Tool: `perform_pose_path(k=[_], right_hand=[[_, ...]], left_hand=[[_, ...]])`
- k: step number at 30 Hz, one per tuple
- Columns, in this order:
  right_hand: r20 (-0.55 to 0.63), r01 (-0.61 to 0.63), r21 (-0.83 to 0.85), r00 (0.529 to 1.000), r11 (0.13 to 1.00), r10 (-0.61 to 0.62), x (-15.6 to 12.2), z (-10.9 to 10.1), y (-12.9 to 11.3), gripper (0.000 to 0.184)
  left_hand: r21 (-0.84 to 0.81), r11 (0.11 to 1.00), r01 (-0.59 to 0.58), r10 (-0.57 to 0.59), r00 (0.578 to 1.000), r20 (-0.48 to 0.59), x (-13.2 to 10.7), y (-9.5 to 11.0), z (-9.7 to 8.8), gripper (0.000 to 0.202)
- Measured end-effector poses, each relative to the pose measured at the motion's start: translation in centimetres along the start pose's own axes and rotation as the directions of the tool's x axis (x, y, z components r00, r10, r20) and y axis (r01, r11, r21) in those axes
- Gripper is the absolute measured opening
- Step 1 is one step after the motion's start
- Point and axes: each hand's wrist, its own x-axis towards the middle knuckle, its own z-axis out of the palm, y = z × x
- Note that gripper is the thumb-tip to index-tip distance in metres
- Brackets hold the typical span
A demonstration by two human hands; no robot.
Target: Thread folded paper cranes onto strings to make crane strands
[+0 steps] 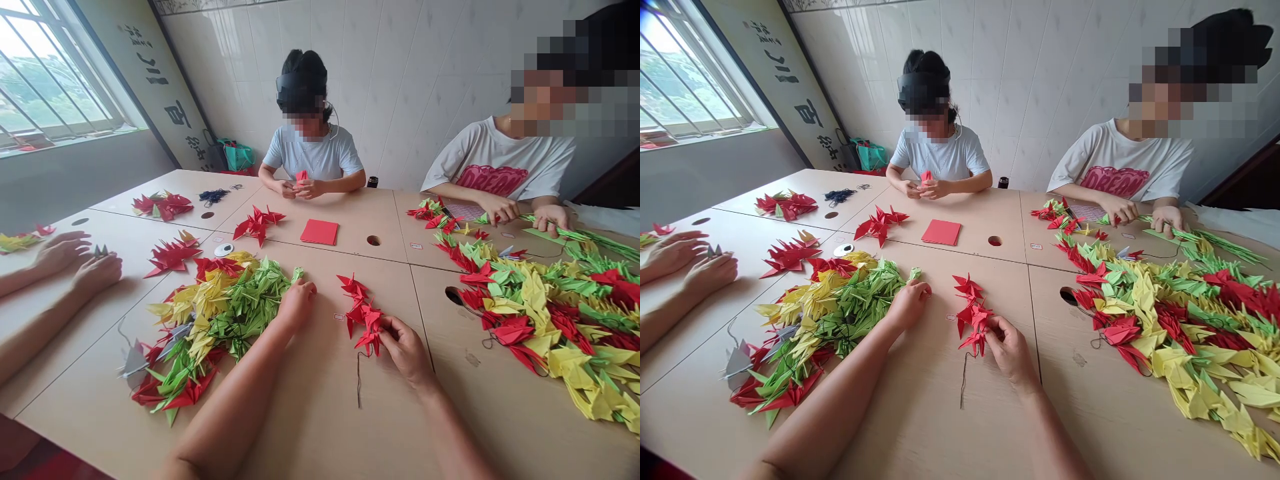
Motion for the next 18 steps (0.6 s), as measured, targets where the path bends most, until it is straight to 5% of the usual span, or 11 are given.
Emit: perform_pose_path(k=[18], right_hand=[[-0.002, 0.002, -0.028, 1.000, 1.000, -0.002, -0.09, -0.04, -0.26, 0.028]], left_hand=[[0.063, 0.993, -0.097, 0.090, 0.990, 0.105, 0.30, 0.17, -0.44, 0.019]])
